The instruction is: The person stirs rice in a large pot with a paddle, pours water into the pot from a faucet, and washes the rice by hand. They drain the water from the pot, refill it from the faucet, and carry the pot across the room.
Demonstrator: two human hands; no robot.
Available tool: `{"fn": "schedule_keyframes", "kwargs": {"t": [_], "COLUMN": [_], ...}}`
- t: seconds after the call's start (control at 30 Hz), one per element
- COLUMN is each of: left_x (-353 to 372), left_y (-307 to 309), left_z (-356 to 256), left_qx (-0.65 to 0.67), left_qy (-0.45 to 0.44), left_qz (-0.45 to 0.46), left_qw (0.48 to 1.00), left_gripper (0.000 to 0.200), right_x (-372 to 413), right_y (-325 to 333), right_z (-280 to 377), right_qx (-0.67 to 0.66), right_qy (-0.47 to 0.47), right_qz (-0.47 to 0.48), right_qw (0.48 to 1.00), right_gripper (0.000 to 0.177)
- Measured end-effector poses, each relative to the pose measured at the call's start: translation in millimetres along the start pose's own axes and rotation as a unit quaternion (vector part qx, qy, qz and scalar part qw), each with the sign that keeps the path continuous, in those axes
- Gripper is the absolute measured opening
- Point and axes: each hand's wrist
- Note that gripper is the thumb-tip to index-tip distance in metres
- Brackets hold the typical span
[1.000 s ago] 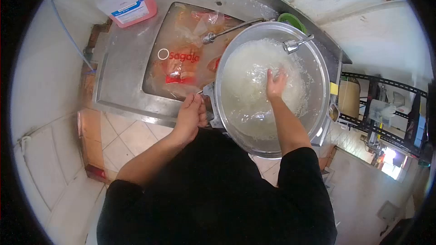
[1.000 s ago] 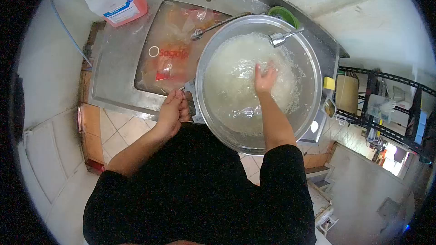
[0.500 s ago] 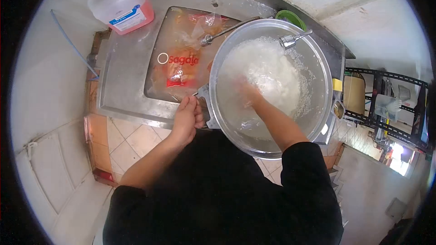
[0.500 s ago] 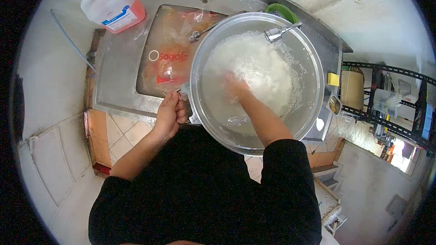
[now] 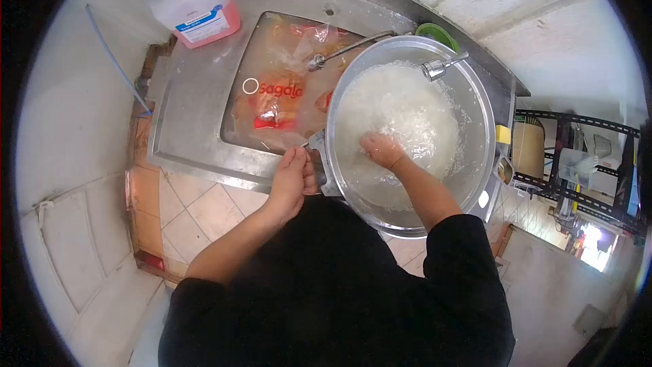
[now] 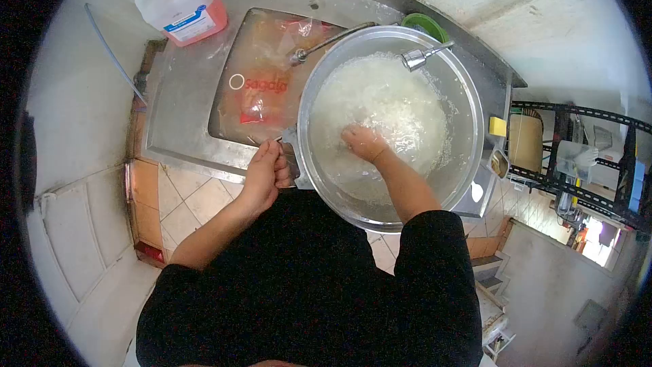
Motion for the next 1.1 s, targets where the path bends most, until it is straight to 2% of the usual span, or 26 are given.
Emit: {"fn": "schedule_keyframes", "kwargs": {"t": [0.07, 0.13, 0.17, 0.2, 0.23, 0.27, 0.3, 0.33, 0.37, 0.43, 0.47, 0.53, 0.57, 0.63, 0.77, 0.83, 0.97, 1.03, 1.07, 1.1], "left_x": [1.5, 2.3, 2.6, 2.3, 1.9, 1.4, 1.0, 0.8, 0.0, -1.0, -0.9, -1.4, -1.3, -0.9, -0.1, 0.5, 1.2, 0.9, 2.1, 4.3], "left_y": [0.0, -1.8, -1.3, -0.4, 0.3, 0.7, 1.0, 1.2, 1.9, 3.3, 3.0, 2.9, 3.2, 3.6, 2.2, 1.1, 0.6, 0.2, -0.9, -2.2], "left_z": [-0.3, -0.2, 0.3, 1.1, 1.7, 1.8, 2.5, 3.4, 3.9, 4.6, 5.0, 4.0, 3.9, 4.2, 4.9, 4.9, 6.6, 8.3, 8.4, 8.2], "left_qx": [0.004, 0.009, 0.009, 0.013, 0.017, 0.016, 0.012, 0.007, 0.005, -0.007, -0.007, -0.009, -0.008, -0.015, -0.017, -0.024, -0.015, -0.025, -0.024, -0.016], "left_qy": [-0.002, 0.000, -0.004, -0.005, -0.005, -0.007, -0.010, -0.012, -0.011, -0.018, -0.018, -0.014, -0.014, -0.018, -0.028, -0.020, -0.019, -0.021, -0.021, -0.017], "left_qz": [0.008, 0.003, 0.005, 0.012, 0.019, 0.021, 0.015, 0.009, 0.012, 0.014, 0.015, 0.006, 0.006, 0.013, 0.019, 0.010, 0.017, 0.021, 0.021, 0.032], "left_qw": [1.000, 1.000, 1.000, 1.000, 1.000, 1.000, 1.000, 1.000, 1.000, 1.000, 1.000, 1.000, 1.000, 1.000, 0.999, 0.999, 1.000, 0.999, 0.999, 0.999], "left_gripper": [0.023, 0.022, 0.022, 0.021, 0.020, 0.020, 0.020, 0.019, 0.019, 0.019, 0.019, 0.019, 0.019, 0.020, 0.020, 0.020, 0.020, 0.021, 0.021, 0.021], "right_x": [2.8, 9.6, 4.3, -6.8, -14.2, -14.8, -12.3, -9.9, -9.5, -9.0, -8.2, -9.5, -10.2, -12.0, -14.2, -18.8, -16.3, -16.1, -14.5, -11.1], "right_y": [4.5, 2.8, 4.6, 8.3, 10.3, 10.8, 10.6, 15.8, 20.6, 34.2, 40.2, 48.7, 48.0, 47.2, 51.9, 53.4, 35.1, 24.1, 37.9, 53.6], "right_z": [1.5, 1.8, -3.7, -12.5, -20.5, -27.2, -34.3, -33.8, -33.3, -28.3, -23.0, -15.2, -15.8, -18.0, -17.3, -13.2, -30.5, -41.4, -34.2, -28.6], "right_qx": [0.015, 0.123, 0.125, -0.028, -0.181, -0.180, -0.374, -0.552, -0.552, -0.566, -0.565, -0.585, -0.585, -0.615, -0.606, -0.514, -0.489, -0.452, -0.451, -0.394], "right_qy": [-0.033, -0.095, -0.094, -0.210, -0.318, -0.318, -0.340, -0.348, -0.349, -0.392, -0.392, -0.436, -0.436, -0.443, -0.456, -0.519, -0.506, -0.465, -0.465, -0.409], "right_qz": [0.029, -0.171, -0.174, -0.144, -0.107, -0.110, -0.136, -0.157, -0.160, -0.207, -0.208, -0.258, -0.258, -0.278, -0.282, -0.296, -0.294, -0.281, -0.281, -0.220], "right_qw": [0.999, 0.973, 0.972, 0.967, 0.925, 0.924, 0.852, 0.741, 0.740, 0.695, 0.695, 0.633, 0.633, 0.590, 0.588, 0.616, 0.647, 0.707, 0.708, 0.793], "right_gripper": [0.036, 0.034, 0.034, 0.040, 0.046, 0.046, 0.042, 0.039, 0.039, 0.036, 0.036, 0.036, 0.036, 0.044, 0.045, 0.042, 0.048, 0.045, 0.045, 0.049]}}
Point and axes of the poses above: each hand's wrist, its own x-axis away from the middle knuckle, its own y-axis out of the back of the hand, z = x × y, and after that the axes turned 8 degrees about -z, right-handed
